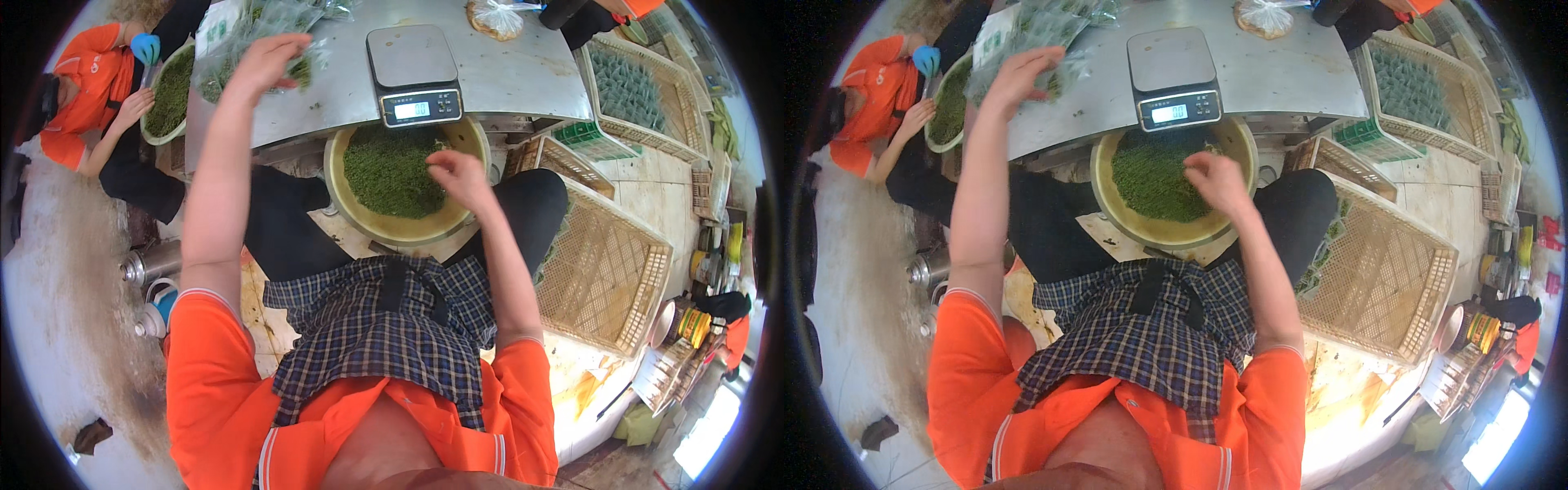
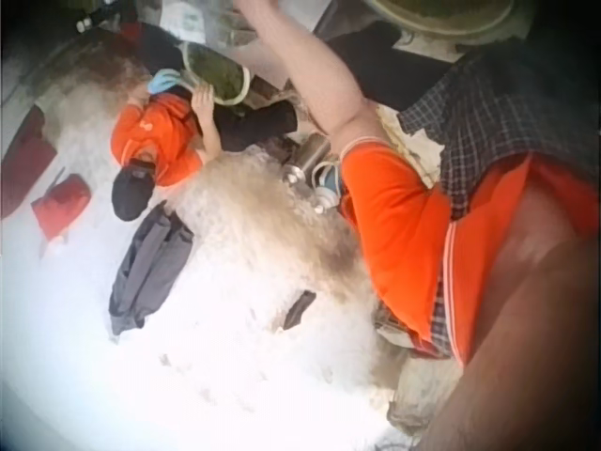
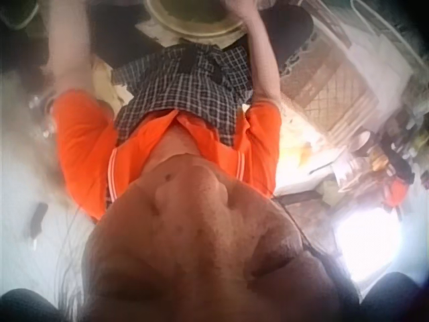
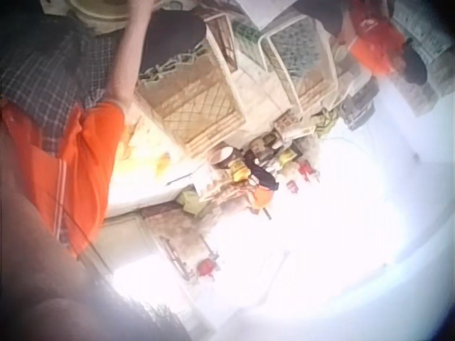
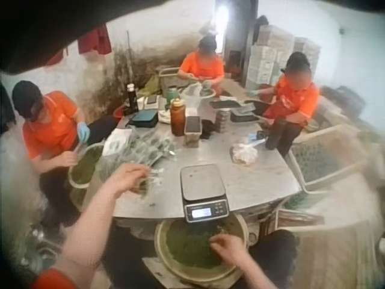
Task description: The person scoops green herbs from a large bowl into small plastic bags placed on a digital scale. They adjust the amount of herbs to reach a target weight, then move the filled bag to a pile on the table. The process is repeated continuously.
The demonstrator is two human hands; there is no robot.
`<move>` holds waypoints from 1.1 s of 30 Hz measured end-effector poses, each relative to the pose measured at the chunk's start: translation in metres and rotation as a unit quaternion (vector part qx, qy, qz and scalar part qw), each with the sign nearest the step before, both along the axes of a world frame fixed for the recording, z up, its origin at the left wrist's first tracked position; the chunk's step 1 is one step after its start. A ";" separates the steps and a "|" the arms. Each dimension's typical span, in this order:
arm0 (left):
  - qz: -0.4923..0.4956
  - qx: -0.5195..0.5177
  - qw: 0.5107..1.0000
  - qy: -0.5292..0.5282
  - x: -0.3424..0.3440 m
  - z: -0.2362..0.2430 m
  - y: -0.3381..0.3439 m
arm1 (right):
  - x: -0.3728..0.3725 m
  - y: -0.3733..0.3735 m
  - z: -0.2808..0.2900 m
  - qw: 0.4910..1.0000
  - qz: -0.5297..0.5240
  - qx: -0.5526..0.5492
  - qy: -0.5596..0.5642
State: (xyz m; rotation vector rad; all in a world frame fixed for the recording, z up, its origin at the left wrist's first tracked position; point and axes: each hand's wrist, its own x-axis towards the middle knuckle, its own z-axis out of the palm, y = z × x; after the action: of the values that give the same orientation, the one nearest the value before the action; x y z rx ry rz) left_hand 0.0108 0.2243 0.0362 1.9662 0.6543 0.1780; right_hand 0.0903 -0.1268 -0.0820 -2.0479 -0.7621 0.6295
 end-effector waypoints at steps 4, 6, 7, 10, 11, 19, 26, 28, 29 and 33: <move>-0.049 0.212 0.975 -0.049 0.073 -0.034 -0.053 | -0.018 0.023 -0.066 0.992 0.076 -0.096 0.033; -0.064 0.274 0.954 -0.100 0.090 -0.054 -0.089 | -0.029 0.027 -0.102 0.985 0.097 -0.144 0.023; -0.069 0.274 0.951 -0.123 0.095 -0.064 -0.104 | -0.033 0.025 -0.115 0.975 0.126 -0.184 0.005; -0.074 0.227 0.957 -0.164 0.093 -0.073 -0.134 | -0.042 0.013 -0.204 0.930 0.151 -0.317 -0.107; -0.070 0.199 0.960 -0.182 0.087 -0.072 -0.142 | -0.048 0.011 -0.211 0.915 0.187 -0.326 -0.145; -0.011 0.041 0.973 -0.228 0.004 -0.082 -0.123 | -0.106 0.064 -0.228 0.977 0.104 -0.173 -0.073; -0.011 -0.093 0.991 -0.095 -0.045 -0.148 -0.128 | -0.099 0.060 -0.222 0.959 0.085 -0.263 -0.054; -0.042 -0.151 0.985 -0.065 -0.044 -0.161 -0.131 | -0.085 0.055 -0.229 0.948 0.134 -0.277 -0.085; -0.050 -0.159 0.985 -0.041 -0.045 -0.166 -0.131 | -0.082 0.054 -0.213 0.964 0.107 -0.239 -0.044; -0.086 -0.179 0.980 0.018 -0.047 -0.200 -0.138 | -0.062 0.059 -0.093 0.987 0.007 -0.067 0.143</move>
State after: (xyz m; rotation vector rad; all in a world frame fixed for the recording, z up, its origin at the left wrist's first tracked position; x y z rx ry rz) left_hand -0.0361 0.0867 -0.1640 1.6695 0.4963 -0.0793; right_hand 0.0287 -0.0680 -0.1754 -2.0154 -0.5784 0.9805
